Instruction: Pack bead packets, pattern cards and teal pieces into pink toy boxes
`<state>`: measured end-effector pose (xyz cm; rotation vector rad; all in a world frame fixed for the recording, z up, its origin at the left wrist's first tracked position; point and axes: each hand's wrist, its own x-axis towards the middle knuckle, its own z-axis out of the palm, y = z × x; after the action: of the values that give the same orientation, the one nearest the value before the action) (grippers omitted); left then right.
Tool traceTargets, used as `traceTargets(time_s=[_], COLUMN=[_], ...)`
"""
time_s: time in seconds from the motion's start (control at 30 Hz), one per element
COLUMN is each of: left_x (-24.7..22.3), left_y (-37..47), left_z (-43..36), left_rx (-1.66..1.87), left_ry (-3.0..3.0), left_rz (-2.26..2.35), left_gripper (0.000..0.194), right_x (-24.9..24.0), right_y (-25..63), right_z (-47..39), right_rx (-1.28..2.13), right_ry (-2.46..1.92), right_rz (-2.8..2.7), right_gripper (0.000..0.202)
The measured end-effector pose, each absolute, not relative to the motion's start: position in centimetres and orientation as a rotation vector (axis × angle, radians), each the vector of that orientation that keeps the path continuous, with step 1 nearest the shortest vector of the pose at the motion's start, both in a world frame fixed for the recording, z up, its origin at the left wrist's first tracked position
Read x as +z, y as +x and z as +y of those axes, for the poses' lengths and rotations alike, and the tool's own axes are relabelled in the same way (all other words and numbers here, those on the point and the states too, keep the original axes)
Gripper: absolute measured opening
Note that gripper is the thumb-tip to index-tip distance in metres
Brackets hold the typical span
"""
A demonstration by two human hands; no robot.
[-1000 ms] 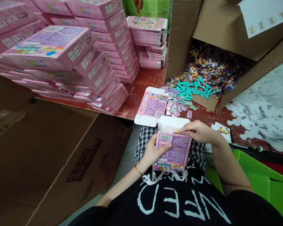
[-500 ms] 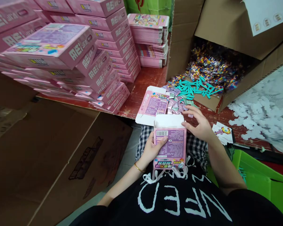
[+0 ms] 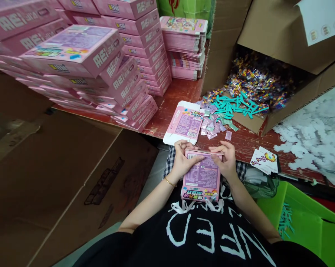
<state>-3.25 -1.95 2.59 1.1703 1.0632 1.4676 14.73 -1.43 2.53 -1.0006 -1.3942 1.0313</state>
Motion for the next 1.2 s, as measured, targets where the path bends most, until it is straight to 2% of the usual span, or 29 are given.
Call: traceTargets(time_s=[0.1,0.3,0.4,0.67,0.8,0.87,1.0,1.1,1.2], left_x=[3.5,3.6,2.6,1.5,2.1,2.7,6.1,11.7,18.3], left_y=[-3.4,-3.3,-3.0,-3.7,-6.0,-6.6,-7.5,-11.3,-18.0], left_z=[-1.9,-2.7,-3.3,-3.1,-3.9,-4.6,-4.6,-2.1,2.2], left_rx=[1.291,1.347,1.408,1.357,1.078,0.990,1.157,1.468,1.706], left_ry=[1.136,1.067,1.212,1.007,0.742,0.712,0.829,0.953,0.941], left_rz=[1.130,1.192,1.180,1.145,0.951,0.850,0.909,1.153,1.236], left_gripper=[0.029,0.015,0.021,0.066,0.053,0.053,0.049,0.045,0.048], right_x=[4.4,5.7,5.3,5.3,4.8,4.9,6.4,7.0,5.5], right_y=[15.0,16.7,17.4,18.0,17.8,16.7,13.0,11.2,11.1], right_z=[-0.6,1.1,1.3,1.4,4.2,6.2,8.4,8.5,8.7], right_rx=[1.115,1.538,1.626,1.551,1.293,1.207,1.244,1.280,1.278], right_ry=[-1.068,-1.132,-1.102,-1.024,-1.164,-1.140,-1.002,-0.864,-0.907], right_rz=[-1.532,-1.533,-1.581,-1.709,-1.282,-1.055,-1.036,-1.065,-1.144], right_gripper=[0.023,0.030,0.033,0.040,0.042,0.045,0.059,0.059,0.055])
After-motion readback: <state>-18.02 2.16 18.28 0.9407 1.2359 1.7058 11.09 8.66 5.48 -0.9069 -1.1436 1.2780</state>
